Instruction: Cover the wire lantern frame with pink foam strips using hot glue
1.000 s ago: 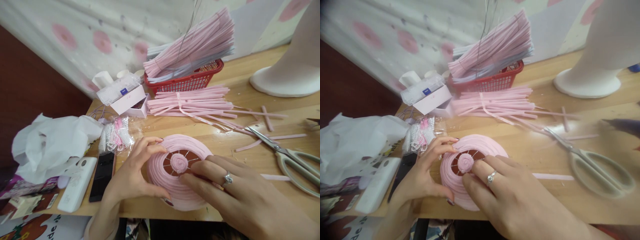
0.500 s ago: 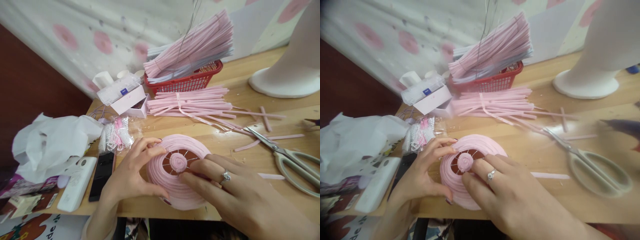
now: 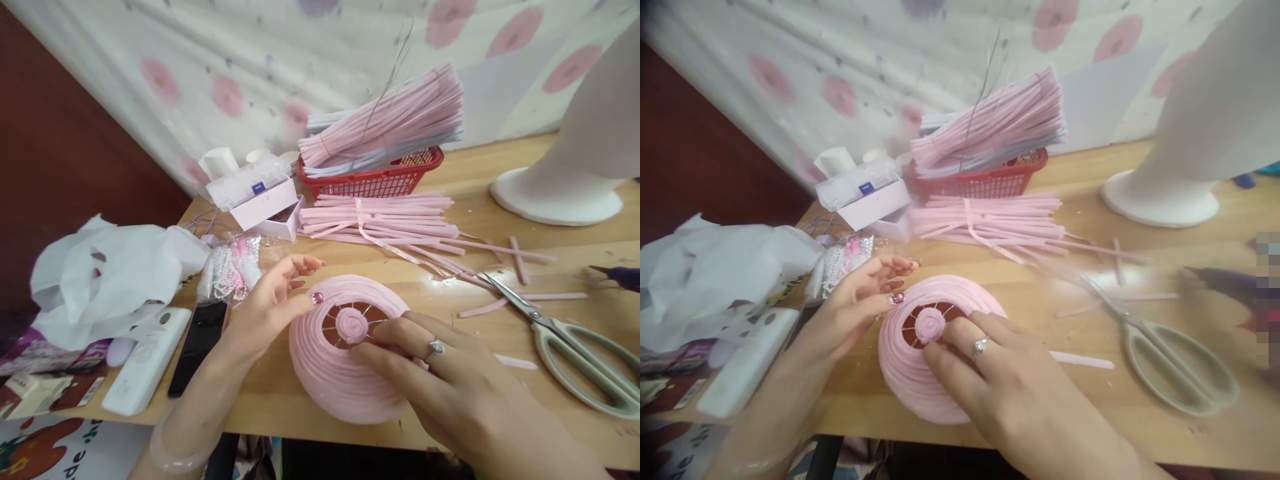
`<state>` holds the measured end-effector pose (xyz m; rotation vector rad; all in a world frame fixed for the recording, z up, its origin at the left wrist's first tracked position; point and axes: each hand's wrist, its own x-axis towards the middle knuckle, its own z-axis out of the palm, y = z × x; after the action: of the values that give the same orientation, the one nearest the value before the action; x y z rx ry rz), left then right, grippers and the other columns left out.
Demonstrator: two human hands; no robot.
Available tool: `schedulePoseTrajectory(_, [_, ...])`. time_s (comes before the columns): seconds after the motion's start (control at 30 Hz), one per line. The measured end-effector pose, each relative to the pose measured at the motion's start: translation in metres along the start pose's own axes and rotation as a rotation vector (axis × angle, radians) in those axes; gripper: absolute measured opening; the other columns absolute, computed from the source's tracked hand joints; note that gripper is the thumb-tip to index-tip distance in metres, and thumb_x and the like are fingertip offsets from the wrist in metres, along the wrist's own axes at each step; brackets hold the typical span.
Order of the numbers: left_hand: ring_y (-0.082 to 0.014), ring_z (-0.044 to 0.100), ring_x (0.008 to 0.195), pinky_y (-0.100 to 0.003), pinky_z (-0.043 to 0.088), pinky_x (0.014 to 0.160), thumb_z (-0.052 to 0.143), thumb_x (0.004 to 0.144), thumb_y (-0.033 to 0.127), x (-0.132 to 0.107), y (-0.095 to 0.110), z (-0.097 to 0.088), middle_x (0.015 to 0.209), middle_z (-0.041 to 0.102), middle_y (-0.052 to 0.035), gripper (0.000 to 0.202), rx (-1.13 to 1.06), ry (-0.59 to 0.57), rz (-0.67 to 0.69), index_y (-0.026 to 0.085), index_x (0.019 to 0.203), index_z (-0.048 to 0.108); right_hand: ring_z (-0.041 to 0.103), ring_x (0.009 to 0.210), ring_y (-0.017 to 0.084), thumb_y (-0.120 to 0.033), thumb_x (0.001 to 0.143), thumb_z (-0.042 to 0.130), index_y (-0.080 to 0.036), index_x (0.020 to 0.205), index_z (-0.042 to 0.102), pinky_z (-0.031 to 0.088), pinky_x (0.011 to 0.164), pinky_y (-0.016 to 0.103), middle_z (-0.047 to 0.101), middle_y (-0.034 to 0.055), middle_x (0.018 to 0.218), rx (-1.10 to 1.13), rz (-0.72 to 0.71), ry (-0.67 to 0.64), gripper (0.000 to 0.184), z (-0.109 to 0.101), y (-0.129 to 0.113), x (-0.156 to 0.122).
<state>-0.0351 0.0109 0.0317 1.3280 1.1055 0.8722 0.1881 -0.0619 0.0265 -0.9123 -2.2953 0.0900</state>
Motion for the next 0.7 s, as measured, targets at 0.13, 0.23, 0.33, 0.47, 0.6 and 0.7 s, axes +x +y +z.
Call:
schedulePoseTrajectory(0.13, [-0.0282, 0.051, 0.131, -0.044, 0.034, 0.111, 0.071, 0.063, 0.019, 0.002, -0.002, 0.010, 0.121, 0.063, -0.0061, 0.040, -0.075, -0.024, -0.053, 0.021, 0.103, 0.064, 0.067, 0.082, 0.018, -0.013, 0.108, 0.035, -0.015, 0.102, 0.067, 0.050, 0.066, 0.028, 0.072, 0.0094, 0.097, -0.002, -0.013, 0.038, 0.033, 0.003, 0.000, -0.002])
schedulePoseTrajectory(0.23, [-0.0279, 0.053, 0.126, -0.043, 0.039, 0.106, 0.069, 0.061, 0.017, 0.002, -0.001, 0.015, 0.117, 0.063, -0.0067, 0.041, -0.081, -0.034, -0.070, 0.020, 0.102, 0.064, 0.067, 0.083, 0.019, -0.014, 0.107, 0.038, -0.015, 0.107, 0.066, 0.051, 0.070, 0.028, 0.072, 0.0089, 0.098, 0.003, -0.023, 0.055, 0.028, 0.004, 0.001, -0.003])
schedulePoseTrajectory(0.33, [-0.0268, 0.056, 0.121, -0.040, 0.043, 0.102, 0.069, 0.060, 0.018, 0.004, 0.001, 0.017, 0.114, 0.065, -0.0067, 0.041, -0.106, -0.041, -0.085, 0.019, 0.102, 0.064, 0.067, 0.082, 0.018, -0.013, 0.107, 0.038, -0.014, 0.112, 0.065, 0.053, 0.071, 0.028, 0.072, 0.0089, 0.098, -0.004, -0.040, 0.055, 0.027, 0.006, 0.002, -0.004])
schedulePoseTrajectory(0.47, [-0.0255, 0.059, 0.115, -0.038, 0.044, 0.099, 0.074, 0.057, 0.018, 0.005, 0.002, 0.018, 0.109, 0.067, -0.0071, 0.044, -0.167, -0.033, -0.117, 0.018, 0.100, 0.063, 0.066, 0.079, 0.018, -0.009, 0.105, 0.036, -0.014, 0.112, 0.065, 0.053, 0.070, 0.027, 0.070, 0.0085, 0.097, 0.005, -0.055, 0.062, 0.029, 0.007, 0.003, -0.005])
schedulePoseTrajectory(0.6, [-0.0248, 0.060, 0.111, -0.037, 0.045, 0.093, 0.077, 0.056, 0.019, 0.005, 0.002, 0.019, 0.105, 0.067, -0.0067, 0.046, -0.189, -0.027, -0.119, 0.018, 0.100, 0.063, 0.065, 0.080, 0.017, -0.007, 0.103, 0.038, -0.014, 0.111, 0.065, 0.052, 0.070, 0.025, 0.069, 0.0078, 0.095, 0.005, -0.055, 0.079, 0.029, 0.006, 0.002, -0.005])
schedulePoseTrajectory(0.7, [-0.0224, 0.061, 0.105, -0.035, 0.046, 0.090, 0.076, 0.056, 0.017, 0.007, 0.000, 0.018, 0.101, 0.068, -0.0053, 0.045, -0.207, -0.039, -0.130, 0.017, 0.099, 0.064, 0.066, 0.081, 0.018, -0.005, 0.101, 0.039, -0.014, 0.112, 0.065, 0.053, 0.070, 0.026, 0.070, 0.0084, 0.097, -0.013, -0.057, 0.078, 0.029, 0.005, 0.001, -0.005])
